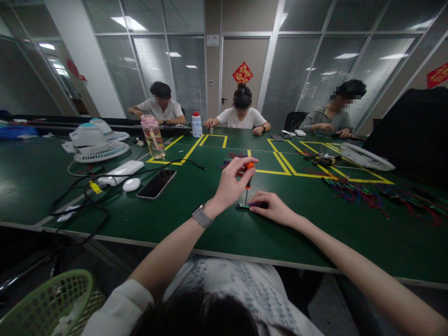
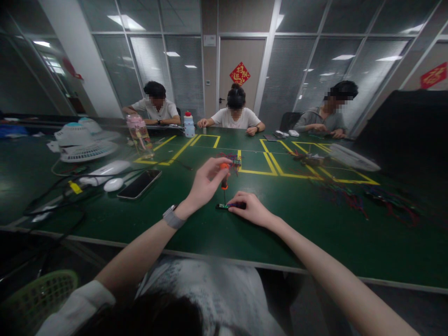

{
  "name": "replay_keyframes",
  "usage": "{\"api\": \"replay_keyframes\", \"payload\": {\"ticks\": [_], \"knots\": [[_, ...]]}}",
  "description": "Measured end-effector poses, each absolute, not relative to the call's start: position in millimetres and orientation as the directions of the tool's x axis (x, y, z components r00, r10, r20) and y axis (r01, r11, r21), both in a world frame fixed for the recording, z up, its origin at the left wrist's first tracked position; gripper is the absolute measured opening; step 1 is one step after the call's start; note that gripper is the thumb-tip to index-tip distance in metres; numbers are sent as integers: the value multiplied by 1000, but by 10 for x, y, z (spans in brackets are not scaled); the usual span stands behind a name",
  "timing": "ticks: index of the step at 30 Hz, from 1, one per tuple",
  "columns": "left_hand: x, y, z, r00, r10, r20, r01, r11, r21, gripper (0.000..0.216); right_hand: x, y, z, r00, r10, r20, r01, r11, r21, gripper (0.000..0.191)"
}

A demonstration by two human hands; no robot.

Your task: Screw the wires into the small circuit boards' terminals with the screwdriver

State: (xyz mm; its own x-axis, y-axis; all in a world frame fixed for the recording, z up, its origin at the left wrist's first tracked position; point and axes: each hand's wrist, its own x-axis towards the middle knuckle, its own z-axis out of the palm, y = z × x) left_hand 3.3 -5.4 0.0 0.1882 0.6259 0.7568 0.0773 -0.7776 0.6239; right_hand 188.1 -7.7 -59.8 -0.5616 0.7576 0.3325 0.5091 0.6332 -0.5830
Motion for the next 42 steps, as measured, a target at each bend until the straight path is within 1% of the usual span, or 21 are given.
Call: {"api": "replay_keyframes", "payload": {"ticks": [15, 24, 42], "knots": [[32, -45, -9, 187, 621, 762, 83, -782, 617, 18, 1881, -71, -594, -565, 759, 324, 516, 631, -580, 19], [35, -41, -8, 187, 619, 763, 74, -783, 618, 17, 1893, -57, -616, -584, 739, 337, 511, 657, -555, 19], [40, -50, -7, 191, 619, 761, 77, -783, 617, 18, 1885, -73, -592, -573, 753, 324, 519, 639, -567, 19]]}}
